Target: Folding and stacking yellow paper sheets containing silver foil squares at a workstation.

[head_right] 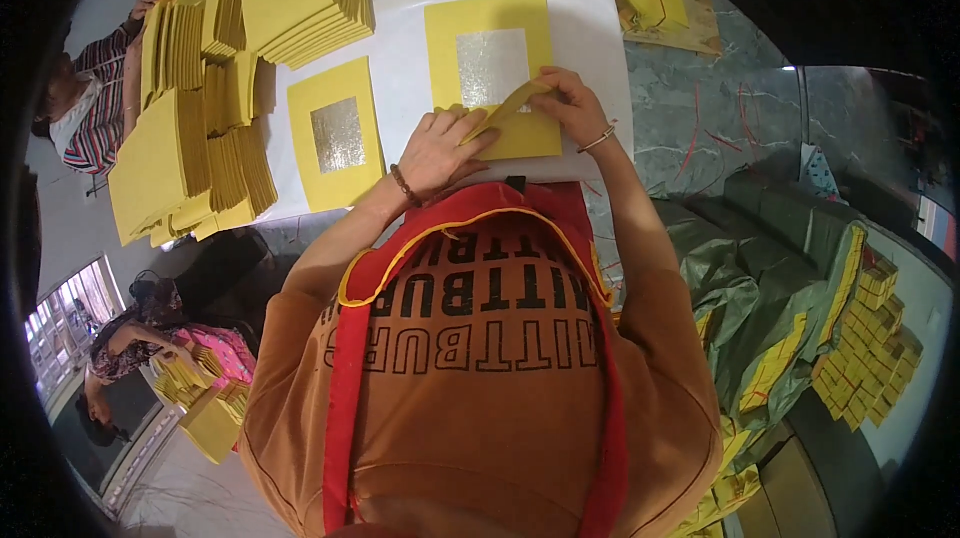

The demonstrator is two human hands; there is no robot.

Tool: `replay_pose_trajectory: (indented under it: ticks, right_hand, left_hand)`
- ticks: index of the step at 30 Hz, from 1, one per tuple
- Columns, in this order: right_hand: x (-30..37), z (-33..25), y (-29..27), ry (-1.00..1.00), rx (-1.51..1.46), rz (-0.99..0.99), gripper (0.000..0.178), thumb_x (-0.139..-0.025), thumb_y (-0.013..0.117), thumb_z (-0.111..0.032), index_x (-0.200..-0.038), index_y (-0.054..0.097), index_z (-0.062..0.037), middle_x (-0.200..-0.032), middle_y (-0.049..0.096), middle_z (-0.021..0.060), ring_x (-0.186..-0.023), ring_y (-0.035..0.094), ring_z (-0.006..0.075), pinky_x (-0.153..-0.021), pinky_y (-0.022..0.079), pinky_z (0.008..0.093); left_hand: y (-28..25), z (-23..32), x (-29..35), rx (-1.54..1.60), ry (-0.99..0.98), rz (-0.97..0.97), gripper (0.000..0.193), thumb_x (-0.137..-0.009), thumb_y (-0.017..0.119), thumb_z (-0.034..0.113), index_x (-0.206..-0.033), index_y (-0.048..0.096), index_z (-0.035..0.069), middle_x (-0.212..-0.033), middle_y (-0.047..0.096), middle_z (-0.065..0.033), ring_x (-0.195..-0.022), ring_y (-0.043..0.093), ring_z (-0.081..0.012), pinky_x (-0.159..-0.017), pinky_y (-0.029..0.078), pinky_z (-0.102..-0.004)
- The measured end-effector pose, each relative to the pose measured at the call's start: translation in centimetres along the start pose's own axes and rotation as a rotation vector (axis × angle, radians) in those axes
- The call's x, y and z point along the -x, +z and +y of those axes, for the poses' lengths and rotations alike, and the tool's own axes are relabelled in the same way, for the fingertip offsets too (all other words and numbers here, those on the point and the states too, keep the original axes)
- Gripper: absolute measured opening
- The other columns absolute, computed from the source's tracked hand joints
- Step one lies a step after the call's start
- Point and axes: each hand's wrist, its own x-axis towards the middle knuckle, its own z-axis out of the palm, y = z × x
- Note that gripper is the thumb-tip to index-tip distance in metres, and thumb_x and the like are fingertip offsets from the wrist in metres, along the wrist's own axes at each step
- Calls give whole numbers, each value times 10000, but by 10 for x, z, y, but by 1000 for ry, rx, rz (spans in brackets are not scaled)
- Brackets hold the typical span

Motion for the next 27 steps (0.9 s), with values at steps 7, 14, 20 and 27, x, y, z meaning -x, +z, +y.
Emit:
replay_pose_trajectory:
  ticks: [7, 14, 20, 27]
  right_hand:
    - [-4, 2, -6, 13, 9, -9, 249, -760, 654, -76, -1001, 610, -35, -1211, 459, 107, -1127, 443, 178, -925, 366, 280]
    - [-2, -8, -6, 163, -106, 11, 229, -807, 622, -110, -1022, 603, -33, -1227, 457, 70, -1077, 471, 144, -913, 374, 262]
    - [-5, -14, -9, 142, -184, 7, 254, -894, 523, -205, -1069, 584, -32, -1156, 517, 52, -1021, 488, 108, -864, 394, 236]
    - [-4, -1, -8, 178, -124, 68, 252, -890, 535, -198, -1062, 588, -22, -1127, 540, 12, -958, 491, 75, -817, 403, 217]
  left_hand:
    - [-8, -6, -3, 98, -5, -7, 406, -698, 669, 233, -1080, 565, 139, -1148, 504, -68, -1016, 476, -249, -801, 391, -359]
    - [-6, -16, -5, 563, -216, 193, 155, -826, 569, 135, -964, 599, 70, -1128, 530, -123, -828, 590, -268, -675, 462, -311]
    - [-5, -23, -8, 742, -472, 182, 121, -839, 552, 103, -894, 612, 14, -914, 591, -102, -720, 546, -127, -618, 419, -222]
    - [-10, -27, -8, 1057, -613, -25, 104, -823, 590, 80, -868, 644, 4, -767, 558, 13, -667, 461, -45, -580, 372, -194]
